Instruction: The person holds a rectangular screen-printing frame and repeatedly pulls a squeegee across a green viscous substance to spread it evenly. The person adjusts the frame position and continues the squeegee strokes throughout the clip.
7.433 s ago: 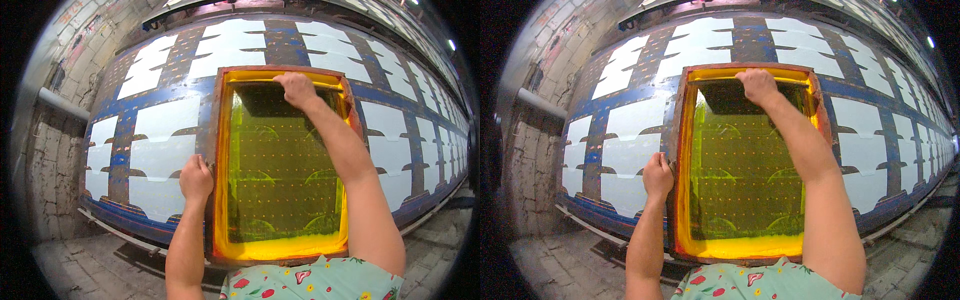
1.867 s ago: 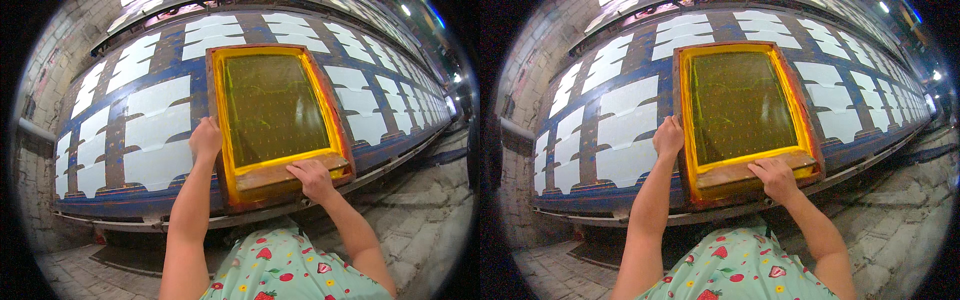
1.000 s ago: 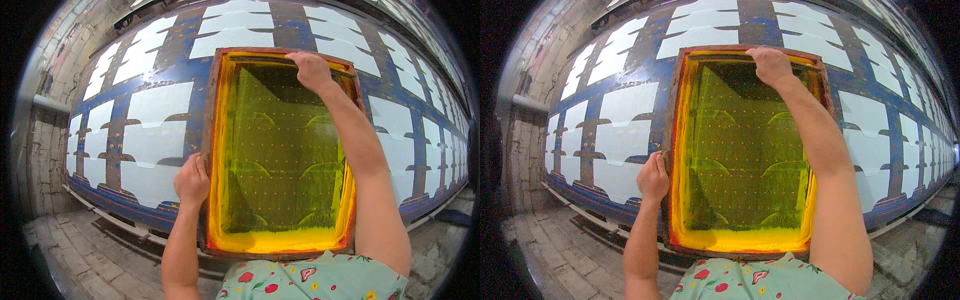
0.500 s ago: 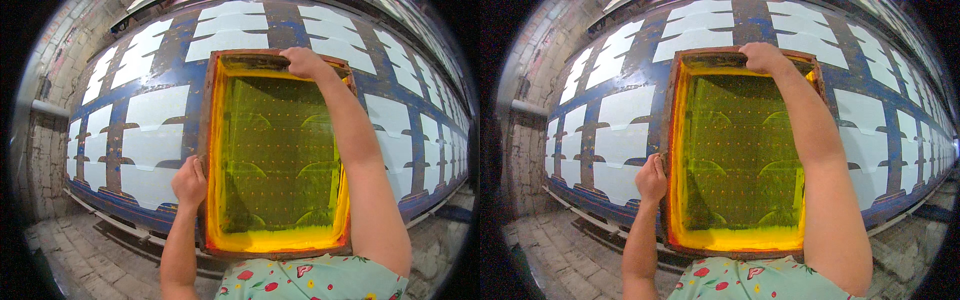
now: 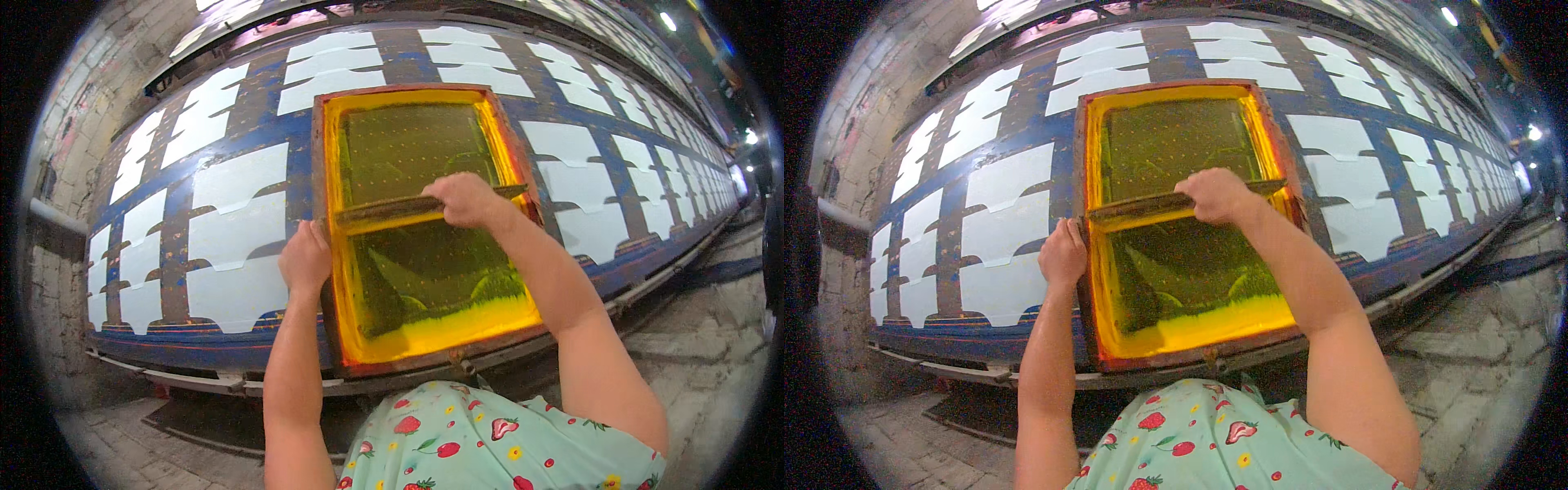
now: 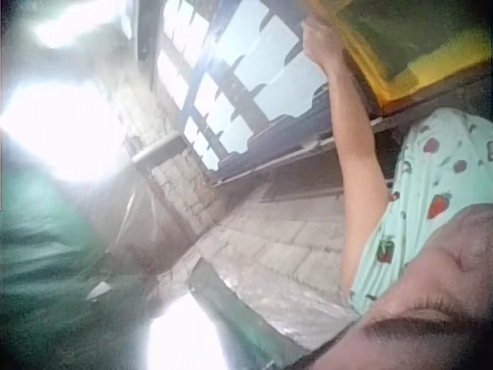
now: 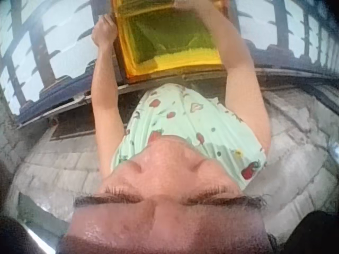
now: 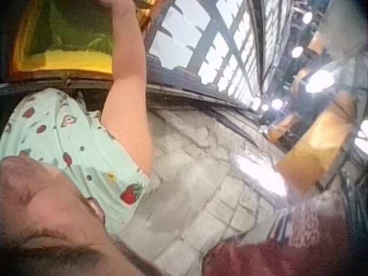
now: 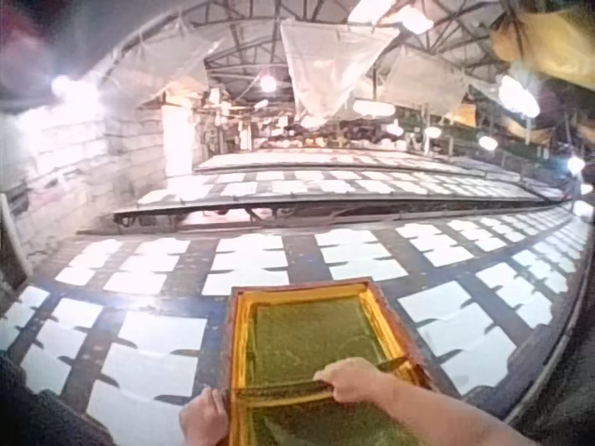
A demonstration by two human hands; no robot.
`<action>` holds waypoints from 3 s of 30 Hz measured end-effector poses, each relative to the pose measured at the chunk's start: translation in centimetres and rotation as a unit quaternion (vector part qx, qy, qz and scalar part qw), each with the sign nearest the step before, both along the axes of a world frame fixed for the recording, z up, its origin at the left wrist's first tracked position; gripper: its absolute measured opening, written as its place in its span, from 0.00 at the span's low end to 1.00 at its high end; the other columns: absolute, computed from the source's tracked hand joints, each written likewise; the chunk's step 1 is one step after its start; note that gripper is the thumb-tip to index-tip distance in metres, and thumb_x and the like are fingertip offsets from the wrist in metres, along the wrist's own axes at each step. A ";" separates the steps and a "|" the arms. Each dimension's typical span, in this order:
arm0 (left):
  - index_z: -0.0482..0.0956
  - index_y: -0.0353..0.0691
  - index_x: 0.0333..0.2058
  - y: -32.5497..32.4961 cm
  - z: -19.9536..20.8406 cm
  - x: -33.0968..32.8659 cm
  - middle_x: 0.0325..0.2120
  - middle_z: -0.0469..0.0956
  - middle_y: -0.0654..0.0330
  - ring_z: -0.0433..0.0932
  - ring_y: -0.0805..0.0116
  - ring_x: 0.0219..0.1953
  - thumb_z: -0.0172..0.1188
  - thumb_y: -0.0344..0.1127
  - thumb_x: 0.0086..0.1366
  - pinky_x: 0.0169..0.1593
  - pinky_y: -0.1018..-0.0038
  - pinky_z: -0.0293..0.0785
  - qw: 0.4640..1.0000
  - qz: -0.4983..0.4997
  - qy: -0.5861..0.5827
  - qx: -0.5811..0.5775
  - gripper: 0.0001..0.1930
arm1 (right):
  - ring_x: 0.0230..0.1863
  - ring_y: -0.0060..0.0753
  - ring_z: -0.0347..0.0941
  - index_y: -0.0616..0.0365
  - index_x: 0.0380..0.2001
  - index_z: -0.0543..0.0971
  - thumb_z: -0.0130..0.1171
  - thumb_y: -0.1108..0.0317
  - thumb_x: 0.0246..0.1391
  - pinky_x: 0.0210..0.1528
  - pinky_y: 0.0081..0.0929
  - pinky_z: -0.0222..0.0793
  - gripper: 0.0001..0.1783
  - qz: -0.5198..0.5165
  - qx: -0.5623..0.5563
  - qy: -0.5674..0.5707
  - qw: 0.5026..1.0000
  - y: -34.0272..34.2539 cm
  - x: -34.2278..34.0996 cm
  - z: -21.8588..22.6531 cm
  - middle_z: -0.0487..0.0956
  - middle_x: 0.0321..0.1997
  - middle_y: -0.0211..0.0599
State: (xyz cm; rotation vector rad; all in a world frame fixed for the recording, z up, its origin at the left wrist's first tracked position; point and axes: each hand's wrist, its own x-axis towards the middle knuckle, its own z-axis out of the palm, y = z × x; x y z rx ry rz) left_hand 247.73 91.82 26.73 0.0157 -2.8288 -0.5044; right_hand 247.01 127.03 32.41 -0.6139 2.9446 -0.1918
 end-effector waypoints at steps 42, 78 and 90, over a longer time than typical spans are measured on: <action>0.87 0.43 0.54 2.2 0.5 -0.1 0.48 0.89 0.44 0.87 0.40 0.53 0.63 0.66 0.71 0.56 0.47 0.81 0.991 0.071 -0.048 -0.106 0.31 | 0.74 0.58 0.72 0.59 0.67 0.80 0.68 0.65 0.65 0.79 0.48 0.64 0.28 -0.281 -0.445 0.026 0.850 19.2 25.0 -9.5 0.78 0.71 0.56; 0.90 0.38 0.48 19.5 3.6 1.7 0.43 0.89 0.44 0.87 0.42 0.49 0.72 0.61 0.65 0.54 0.50 0.80 0.997 0.018 0.063 -0.039 0.29 | 0.47 0.43 0.84 0.55 0.50 0.90 0.72 0.67 0.62 0.52 0.39 0.80 0.14 -0.379 -0.462 0.106 0.795 36.4 24.8 -4.5 0.86 0.47 0.45; 0.90 0.40 0.49 44.5 3.1 8.2 0.45 0.90 0.47 0.88 0.46 0.49 0.73 0.60 0.65 0.54 0.52 0.82 0.999 0.031 -0.025 0.023 0.28 | 0.49 0.40 0.79 0.59 0.47 0.90 0.71 0.68 0.62 0.56 0.35 0.74 0.12 -0.446 -0.490 0.114 0.740 57.8 30.1 -6.4 0.83 0.46 0.42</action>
